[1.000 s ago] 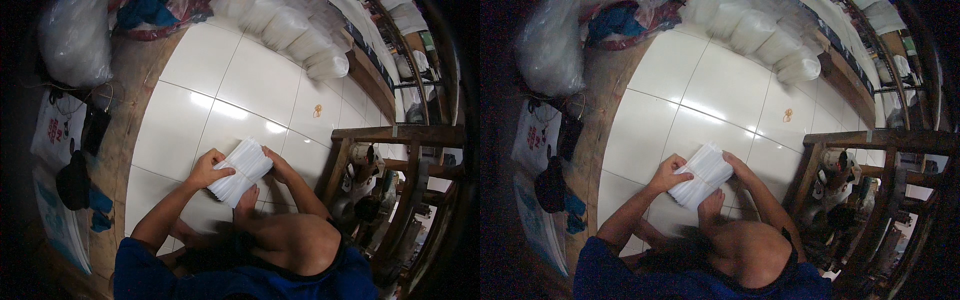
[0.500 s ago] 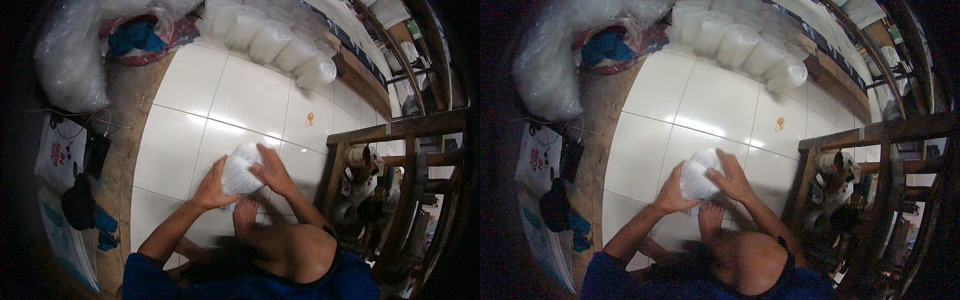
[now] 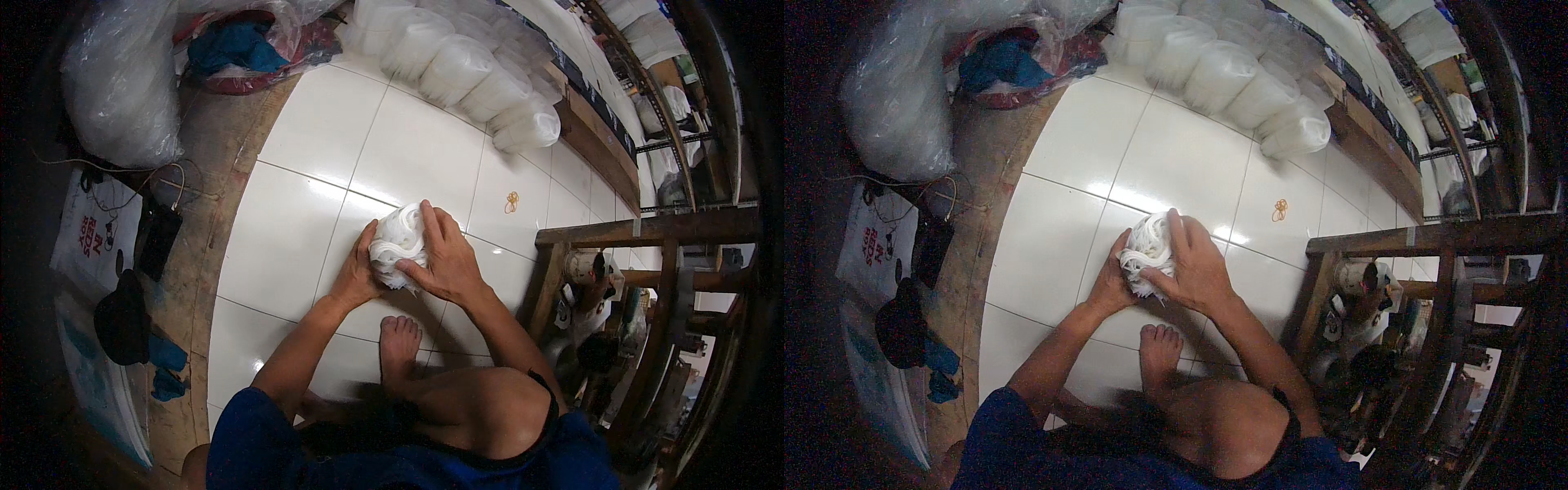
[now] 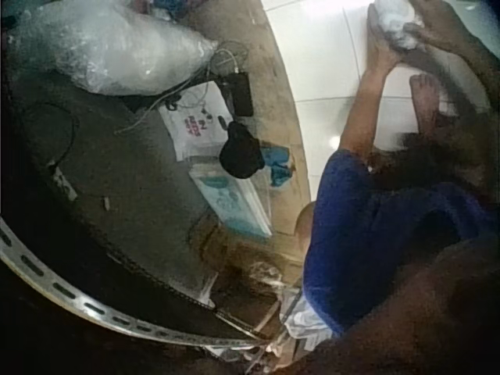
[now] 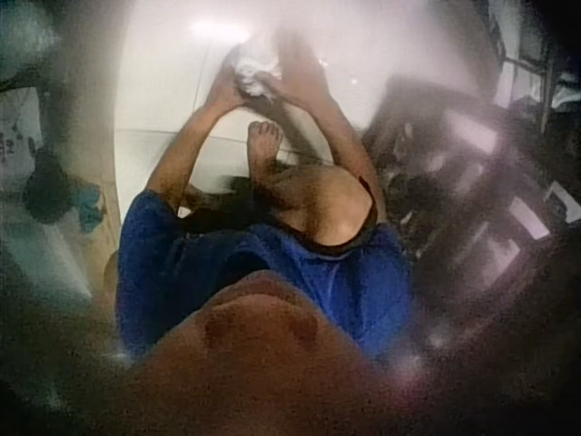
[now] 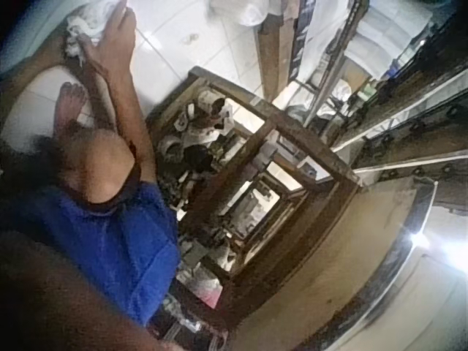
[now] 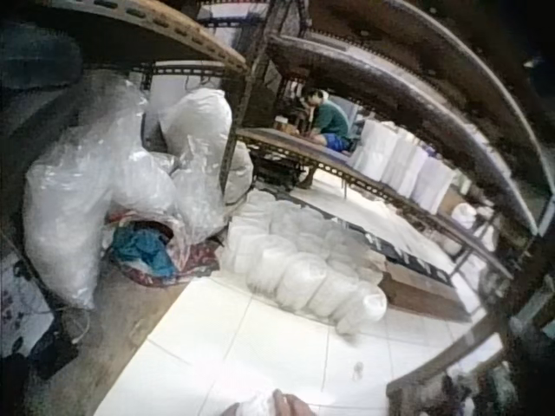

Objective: The person sits on the floor and repeatedly folds white plastic sheets. They retrieve sheets from a nearby shelf, fold them into smaller rectangles, and place the folded stacks on the floor.

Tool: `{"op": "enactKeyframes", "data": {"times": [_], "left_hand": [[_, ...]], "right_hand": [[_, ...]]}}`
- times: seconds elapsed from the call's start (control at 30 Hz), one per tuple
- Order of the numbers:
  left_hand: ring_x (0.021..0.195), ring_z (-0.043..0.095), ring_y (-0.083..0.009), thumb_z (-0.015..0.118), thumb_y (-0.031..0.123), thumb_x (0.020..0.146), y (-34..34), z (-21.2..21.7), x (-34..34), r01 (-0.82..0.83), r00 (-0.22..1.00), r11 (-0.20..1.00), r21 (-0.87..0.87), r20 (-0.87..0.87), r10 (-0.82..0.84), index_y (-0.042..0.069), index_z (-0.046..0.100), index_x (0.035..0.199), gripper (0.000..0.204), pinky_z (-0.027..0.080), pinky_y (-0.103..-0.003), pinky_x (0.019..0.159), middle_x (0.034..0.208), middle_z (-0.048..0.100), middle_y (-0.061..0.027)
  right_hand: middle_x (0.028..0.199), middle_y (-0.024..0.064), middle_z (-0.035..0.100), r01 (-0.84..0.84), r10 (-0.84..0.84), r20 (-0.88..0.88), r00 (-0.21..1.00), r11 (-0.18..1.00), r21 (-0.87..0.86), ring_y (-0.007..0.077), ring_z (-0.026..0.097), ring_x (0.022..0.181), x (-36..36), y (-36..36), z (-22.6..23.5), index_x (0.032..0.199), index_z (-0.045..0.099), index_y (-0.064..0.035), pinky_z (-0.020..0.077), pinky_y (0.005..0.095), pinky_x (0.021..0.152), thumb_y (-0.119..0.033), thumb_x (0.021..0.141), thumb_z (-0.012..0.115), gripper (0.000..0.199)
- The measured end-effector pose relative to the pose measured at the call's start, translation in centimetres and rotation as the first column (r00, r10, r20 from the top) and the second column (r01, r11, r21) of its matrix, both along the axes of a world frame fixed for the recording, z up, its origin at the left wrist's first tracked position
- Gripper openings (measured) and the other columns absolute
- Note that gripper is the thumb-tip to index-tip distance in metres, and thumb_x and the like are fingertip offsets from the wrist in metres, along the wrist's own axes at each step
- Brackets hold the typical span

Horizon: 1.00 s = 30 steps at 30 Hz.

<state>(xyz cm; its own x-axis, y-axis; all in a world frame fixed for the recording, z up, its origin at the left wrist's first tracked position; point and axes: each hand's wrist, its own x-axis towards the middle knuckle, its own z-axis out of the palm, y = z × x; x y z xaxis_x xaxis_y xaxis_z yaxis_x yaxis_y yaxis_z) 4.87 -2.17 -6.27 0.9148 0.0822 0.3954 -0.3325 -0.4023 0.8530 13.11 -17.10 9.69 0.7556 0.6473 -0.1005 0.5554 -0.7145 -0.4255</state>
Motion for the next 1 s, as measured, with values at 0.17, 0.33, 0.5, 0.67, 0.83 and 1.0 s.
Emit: {"op": "enactKeyframes", "data": {"times": [0.17, 0.33, 0.5, 0.67, 0.83, 1.0], "left_hand": [[0.128, 0.042, -0.0443, 0.089, 0.028, 0.062, 0.2, -1.0, -0.1, 0.006, 1.000, 0.999, 0.033, -0.017, -0.005, 0.003, 0.012, 0.146, 0.116, 0.038, -0.048, 0.108, 0.147, 0.028, -0.0261], [0.133, 0.037, -0.0424, 0.087, 0.031, 0.064, -0.1, -0.9, -0.7, 0.057, 0.960, 0.977, 0.203, -0.281, 0.003, 0.002, 0.010, 0.149, 0.119, 0.034, -0.045, 0.111, 0.149, 0.026, -0.0247], [0.136, 0.033, -0.0402, 0.085, 0.029, 0.065, -1.0, -6.0, -1.2, 0.141, 0.928, 0.985, 0.096, -0.359, -0.097, 0.003, 0.013, 0.150, 0.114, 0.032, -0.044, 0.112, 0.150, 0.026, -0.0227], [0.134, 0.036, -0.0389, 0.087, 0.029, 0.064, -0.4, -4.2, -0.8, 0.134, 0.913, 0.958, -0.254, -0.344, -0.219, 0.003, 0.014, 0.149, 0.114, 0.033, -0.044, 0.111, 0.148, 0.029, -0.0218], [0.131, 0.040, -0.0375, 0.088, 0.029, 0.063, -0.9, -3.0, 0.6, 0.116, 0.890, 0.856, -0.504, -0.330, -0.315, 0.002, 0.015, 0.148, 0.115, 0.035, -0.044, 0.110, 0.146, 0.032, -0.0210], [0.128, 0.043, -0.0379, 0.090, 0.028, 0.061, -0.7, -4.0, 0.7, 0.096, 0.896, 0.863, -0.495, -0.335, -0.292, 0.003, 0.016, 0.146, 0.115, 0.037, -0.045, 0.108, 0.144, 0.035, -0.0213]], "right_hand": [[0.144, 0.0278, 0.033, -0.105, 0.124, 0.305, 0.944, 0.991, -0.077, 0.0480, 0.029, 0.136, 1.6, 1.8, 4.0, 0.145, 0.030, 0.0020, 0.0221, 0.0590, 0.110, -0.064, 0.078, 0.061, 0.099], [0.150, 0.0247, 0.028, -0.214, 0.170, 0.352, 0.920, 0.973, 0.088, 0.0472, 0.022, 0.140, 1.2, 4.9, 7.2, 0.147, 0.029, -0.0010, 0.0107, 0.0637, 0.112, -0.074, 0.081, 0.049, 0.100], [0.146, 0.0265, 0.034, -0.223, 0.246, 0.200, 0.948, 0.966, -0.130, 0.0483, 0.024, 0.139, 0.5, 4.5, -1.6, 0.146, 0.032, -0.0014, 0.0089, 0.0681, 0.109, -0.081, 0.079, 0.041, 0.104], [0.146, 0.0256, 0.035, -0.175, 0.159, 0.294, 0.943, 0.984, 0.028, 0.0489, 0.025, 0.138, 1.6, 4.6, 4.2, 0.147, 0.031, -0.0031, 0.0093, 0.0682, 0.109, -0.080, 0.080, 0.040, 0.102], [0.147, 0.0248, 0.033, -0.140, 0.153, 0.192, 0.969, 0.987, -0.076, 0.0452, 0.025, 0.139, 2.2, 2.5, 1.5, 0.146, 0.032, -0.0040, 0.0092, 0.0645, 0.111, -0.077, 0.080, 0.045, 0.100], [0.146, 0.0240, 0.034, -0.143, 0.158, 0.102, 0.982, 0.979, -0.142, 0.0420, 0.029, 0.138, 2.4, 2.6, -0.7, 0.145, 0.033, -0.0044, 0.0124, 0.0620, 0.112, -0.068, 0.079, 0.054, 0.095]]}}
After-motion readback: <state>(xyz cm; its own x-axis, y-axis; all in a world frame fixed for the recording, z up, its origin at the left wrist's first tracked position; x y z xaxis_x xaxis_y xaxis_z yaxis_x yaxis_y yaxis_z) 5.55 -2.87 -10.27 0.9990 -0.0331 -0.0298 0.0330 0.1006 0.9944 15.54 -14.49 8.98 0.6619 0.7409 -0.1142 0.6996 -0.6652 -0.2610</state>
